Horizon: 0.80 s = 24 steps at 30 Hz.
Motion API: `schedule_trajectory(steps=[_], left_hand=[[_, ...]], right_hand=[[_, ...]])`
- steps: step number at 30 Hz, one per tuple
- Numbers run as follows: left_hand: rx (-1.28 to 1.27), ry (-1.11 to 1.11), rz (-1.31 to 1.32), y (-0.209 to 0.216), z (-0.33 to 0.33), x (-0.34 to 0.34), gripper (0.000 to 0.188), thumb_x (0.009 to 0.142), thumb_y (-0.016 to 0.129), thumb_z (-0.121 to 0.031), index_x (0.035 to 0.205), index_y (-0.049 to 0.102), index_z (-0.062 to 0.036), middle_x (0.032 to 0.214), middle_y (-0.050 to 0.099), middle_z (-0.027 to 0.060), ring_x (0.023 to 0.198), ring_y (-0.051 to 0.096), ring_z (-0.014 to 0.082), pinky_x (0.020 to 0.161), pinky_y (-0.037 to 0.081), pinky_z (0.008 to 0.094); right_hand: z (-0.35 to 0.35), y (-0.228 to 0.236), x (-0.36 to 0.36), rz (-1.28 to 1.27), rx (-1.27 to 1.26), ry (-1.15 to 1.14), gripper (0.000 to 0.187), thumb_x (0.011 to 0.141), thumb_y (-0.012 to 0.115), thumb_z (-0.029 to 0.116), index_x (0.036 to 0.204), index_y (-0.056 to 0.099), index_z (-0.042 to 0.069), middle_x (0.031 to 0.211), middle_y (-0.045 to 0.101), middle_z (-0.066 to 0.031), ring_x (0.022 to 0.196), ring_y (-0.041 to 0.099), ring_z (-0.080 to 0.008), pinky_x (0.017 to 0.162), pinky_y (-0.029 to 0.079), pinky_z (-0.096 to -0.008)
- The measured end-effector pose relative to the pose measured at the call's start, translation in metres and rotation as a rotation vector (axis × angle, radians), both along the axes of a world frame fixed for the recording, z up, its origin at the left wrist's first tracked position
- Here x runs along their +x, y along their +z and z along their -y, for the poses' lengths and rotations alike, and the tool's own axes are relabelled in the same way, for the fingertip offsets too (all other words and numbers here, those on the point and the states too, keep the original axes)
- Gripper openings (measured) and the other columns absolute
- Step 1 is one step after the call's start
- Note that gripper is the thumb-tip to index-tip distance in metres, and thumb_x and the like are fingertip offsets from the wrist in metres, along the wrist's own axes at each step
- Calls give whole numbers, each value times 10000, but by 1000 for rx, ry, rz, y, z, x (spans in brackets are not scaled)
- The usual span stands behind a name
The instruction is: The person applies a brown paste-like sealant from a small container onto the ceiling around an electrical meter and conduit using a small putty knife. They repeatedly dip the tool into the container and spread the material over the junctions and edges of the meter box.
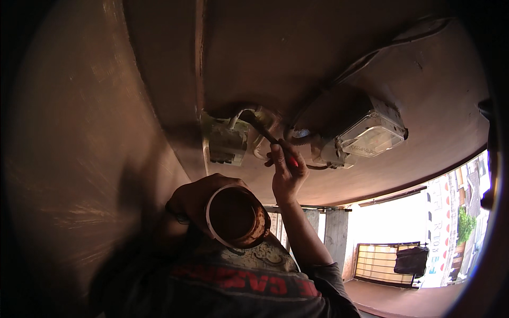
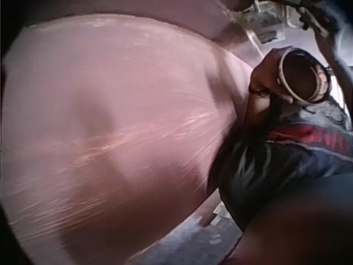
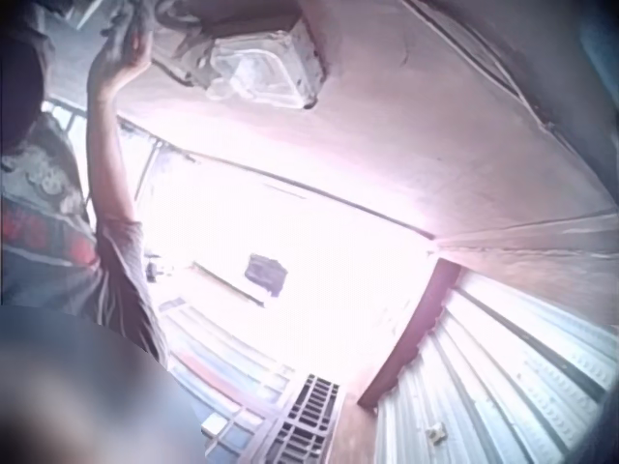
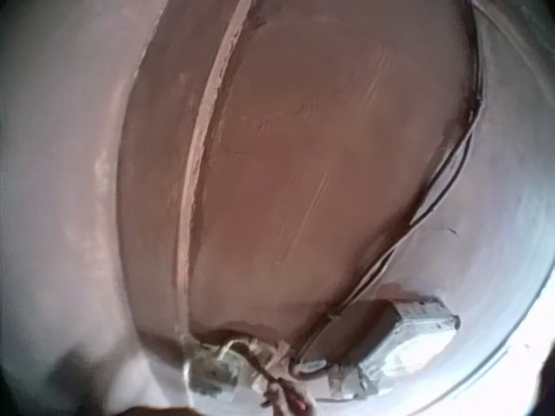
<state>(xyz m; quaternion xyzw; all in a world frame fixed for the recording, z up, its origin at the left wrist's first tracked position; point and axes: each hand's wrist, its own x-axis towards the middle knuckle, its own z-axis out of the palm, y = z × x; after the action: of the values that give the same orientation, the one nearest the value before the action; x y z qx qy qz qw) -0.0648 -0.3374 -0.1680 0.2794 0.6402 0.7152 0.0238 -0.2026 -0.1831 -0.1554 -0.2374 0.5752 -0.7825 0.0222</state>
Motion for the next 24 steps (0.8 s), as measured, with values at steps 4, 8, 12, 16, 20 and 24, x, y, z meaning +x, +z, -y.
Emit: schedule_trajectory(steps=[4, 8, 12, 16, 20, 24], left_hand=[[2, 18, 50, 7, -6, 0, 906, 509, 965, -377, 1224, 573, 17, 1177, 646, 142, 1040, 665, 224, 881, 537, 358], [-17, 6, -45, 17, -9, 0, 869, 552, 949, -402, 1207, 581, 35, 1164, 647, 154, 1042, 667, 230, 888, 545, 361], [48, -120, 78, 14, -8, -2, 788, 756, 833, -441, 1238, 528, 102, 1218, 591, 259, 1113, 647, 321, 935, 554, 394], [217, -99, 111, 2, -18, 2, 719, 811, 799, -400, 1218, 517, 121, 1185, 598, 263, 1096, 653, 336, 926, 560, 413], [308, -160, 131, 1, -21, 1, 669, 865, 745, -401, 1194, 518, 136, 1166, 608, 265, 1064, 664, 352, 904, 565, 423], [224, -87, 125, 10, -24, 0, 658, 872, 727, -429, 1160, 541, 133, 1139, 628, 266, 1054, 665, 362, 895, 563, 423]], right_hand=[[-10, 9, -2, -61, 432, -101, 217, 857, 784, 119, 1036, 743, 3, 772, 724, -53, 640, 629, -70, 547, 509, -238], [-15, 29, -12, -516, 487, -89, 253, 829, 793, 182, 1025, 751, 28, 700, 704, -92, 591, 649, -107, 542, 502, -292], [-17, 42, -15, -623, 791, -129, 188, 854, 743, 206, 977, 746, 63, 675, 667, -121, 631, 680, -282, 586, 517, -411], [-14, 35, -13, -621, 749, -41, 113, 929, 636, 159, 944, 602, 53, 769, 672, -158, 730, 671, -392, 611, 511, -466], [-10, 16, -14, -579, 680, -32, 138, 949, 623, 171, 998, 584, 49, 801, 675, -174, 737, 672, -398, 615, 508, -478], [-10, -3, -8, -484, 497, -98, 147, 972, 606, 176, 1011, 571, 38, 789, 668, -187, 731, 673, -401, 609, 506, -468]])
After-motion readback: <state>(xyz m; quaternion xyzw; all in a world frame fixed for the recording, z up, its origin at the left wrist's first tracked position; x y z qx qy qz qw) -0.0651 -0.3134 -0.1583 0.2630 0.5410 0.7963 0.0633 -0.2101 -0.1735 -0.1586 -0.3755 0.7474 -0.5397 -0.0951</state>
